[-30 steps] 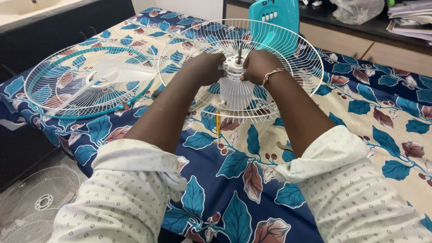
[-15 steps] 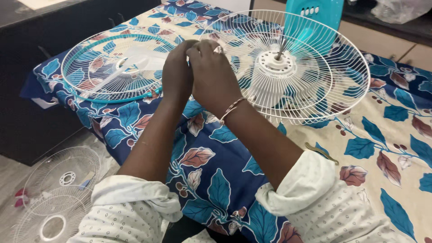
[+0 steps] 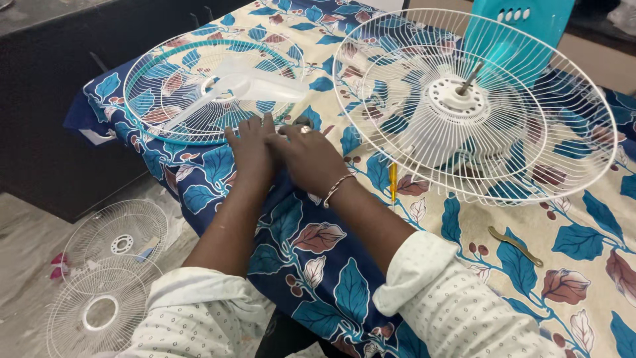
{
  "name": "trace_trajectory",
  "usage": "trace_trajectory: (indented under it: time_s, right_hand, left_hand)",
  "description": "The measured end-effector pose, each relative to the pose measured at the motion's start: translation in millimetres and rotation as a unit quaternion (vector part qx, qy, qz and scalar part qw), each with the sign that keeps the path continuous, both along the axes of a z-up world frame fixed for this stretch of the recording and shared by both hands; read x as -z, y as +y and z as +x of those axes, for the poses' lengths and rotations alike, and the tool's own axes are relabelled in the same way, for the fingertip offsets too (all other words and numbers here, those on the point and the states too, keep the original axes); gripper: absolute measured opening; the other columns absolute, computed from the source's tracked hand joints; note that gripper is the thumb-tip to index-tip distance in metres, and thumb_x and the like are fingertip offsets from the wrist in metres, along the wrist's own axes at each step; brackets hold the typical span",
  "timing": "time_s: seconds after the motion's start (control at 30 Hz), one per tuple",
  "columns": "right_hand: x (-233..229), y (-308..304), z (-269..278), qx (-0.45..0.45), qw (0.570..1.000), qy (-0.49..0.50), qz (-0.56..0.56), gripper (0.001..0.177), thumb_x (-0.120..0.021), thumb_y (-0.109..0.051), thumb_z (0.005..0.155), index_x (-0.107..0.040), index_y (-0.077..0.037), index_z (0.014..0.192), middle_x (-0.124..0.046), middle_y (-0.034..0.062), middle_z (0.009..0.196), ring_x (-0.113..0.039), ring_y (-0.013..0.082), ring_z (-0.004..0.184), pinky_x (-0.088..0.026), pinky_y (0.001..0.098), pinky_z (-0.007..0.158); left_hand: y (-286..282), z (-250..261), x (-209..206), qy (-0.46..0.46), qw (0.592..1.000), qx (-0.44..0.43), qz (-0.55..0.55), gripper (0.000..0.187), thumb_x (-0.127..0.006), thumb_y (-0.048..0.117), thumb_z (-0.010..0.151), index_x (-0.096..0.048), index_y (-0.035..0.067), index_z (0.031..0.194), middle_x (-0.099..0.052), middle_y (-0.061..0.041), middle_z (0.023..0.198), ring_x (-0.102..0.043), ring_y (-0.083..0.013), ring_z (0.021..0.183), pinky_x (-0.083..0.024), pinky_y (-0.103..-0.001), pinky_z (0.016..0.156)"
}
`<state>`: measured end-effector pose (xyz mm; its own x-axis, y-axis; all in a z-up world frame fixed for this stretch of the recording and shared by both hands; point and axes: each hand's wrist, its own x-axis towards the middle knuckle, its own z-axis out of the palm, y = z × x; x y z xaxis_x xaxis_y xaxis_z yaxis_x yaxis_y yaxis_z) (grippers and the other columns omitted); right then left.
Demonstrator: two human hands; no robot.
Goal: The person assembles a table fan by attaching the motor housing to the base, securing it with a screwdriver, and then mounting the front wire cage. The person uses a screwdriver to tighten the base connection and aligns the cage onto the motor shaft.
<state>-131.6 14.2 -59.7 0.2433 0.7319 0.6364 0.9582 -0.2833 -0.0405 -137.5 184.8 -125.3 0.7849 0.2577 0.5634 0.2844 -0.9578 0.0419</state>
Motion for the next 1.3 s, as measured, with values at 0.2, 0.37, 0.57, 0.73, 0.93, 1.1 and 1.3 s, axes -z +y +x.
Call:
trace_trajectory:
  time_s: [0.2,0.37,0.57,0.73,0.93,1.1,1.3]
  right_hand:
    - [17.9,10.2,28.0,0.043,0.998,0.050,0.022,0.048,-0.063,-0.005,0.083,-0.056,-0.005,0.131,-0.060,0.0166,0.130,-0.065,0.0361,0.107,-0.051,0.0475,0.089]
    - [25.4,19.7,42.7,0.134,0.987,-0.002,0.092,0.055,-0.066,-0.008,0.074,-0.060,-0.010,0.129,-0.057,0.0139,0.134,-0.056,0.0368,0.124,-0.045,0.0489,0.102]
    - [27.3,20.1,55.1,0.171,0.985,0.014,0.032,0.070,-0.068,-0.010,0.073,-0.056,-0.010,0.141,-0.056,0.0155,0.140,-0.054,0.0371,0.126,-0.042,0.0505,0.103]
    - [20.4,21.6,50.6,0.190,0.982,0.011,-0.012,0.075,-0.069,-0.011,0.073,-0.050,-0.008,0.146,-0.059,0.0128,0.137,-0.057,0.0320,0.119,-0.041,0.0511,0.094]
    - [15.8,17.8,52.8,0.187,0.982,0.001,-0.041,0.067,-0.068,-0.009,0.079,-0.053,-0.009,0.145,-0.062,0.0092,0.125,-0.057,0.0326,0.116,-0.042,0.0492,0.096]
    - [21.1,18.3,66.5,0.173,0.984,-0.031,-0.001,0.054,-0.066,-0.004,0.081,-0.060,-0.007,0.134,-0.060,0.0117,0.128,-0.053,0.0369,0.125,-0.043,0.0509,0.104]
    - [24.8,17.3,69.3,0.149,0.989,0.014,0.014,0.056,-0.061,0.002,0.083,-0.058,-0.003,0.139,-0.048,0.0223,0.150,-0.037,0.0437,0.145,-0.036,0.0488,0.116]
  left_hand:
    - [-4.1,-14.1,-49.8,0.034,0.996,0.007,-0.081,0.035,-0.068,0.043,0.093,-0.075,0.009,0.093,-0.072,-0.016,0.097,-0.070,-0.0358,0.092,-0.053,-0.054,0.078]
    - [0.9,-15.1,-72.6,0.005,0.993,0.060,-0.102,0.041,-0.068,0.047,0.094,-0.080,0.012,0.077,-0.070,-0.016,0.069,-0.069,-0.0380,0.065,-0.055,-0.049,0.060]
    - [22.2,-10.7,-65.0,0.012,0.996,-0.006,-0.094,0.037,-0.078,0.039,0.084,-0.074,0.010,0.107,-0.070,-0.012,0.113,-0.060,-0.0344,0.111,-0.048,-0.056,0.087]
    - [44.2,-4.0,-47.6,0.035,0.985,-0.076,-0.150,0.069,-0.080,0.036,0.084,-0.055,0.007,0.141,-0.049,-0.015,0.148,-0.043,-0.0359,0.138,-0.040,-0.061,0.107]
    - [65.6,5.3,-37.6,0.053,0.990,-0.086,-0.095,0.087,-0.086,0.043,0.073,-0.047,0.004,0.139,-0.043,-0.018,0.154,-0.031,-0.0464,0.144,-0.022,-0.076,0.102]
    - [72.6,8.8,-39.8,0.058,0.991,-0.098,-0.063,0.048,-0.072,0.019,0.087,-0.057,0.008,0.131,-0.064,-0.014,0.126,-0.053,-0.0390,0.128,-0.026,-0.074,0.106]
    - [69.1,-1.3,-49.9,-0.001,0.998,-0.062,-0.011,0.015,-0.064,0.008,0.092,-0.066,0.009,0.107,-0.073,-0.011,0.103,-0.070,-0.0335,0.100,-0.048,-0.056,0.088]
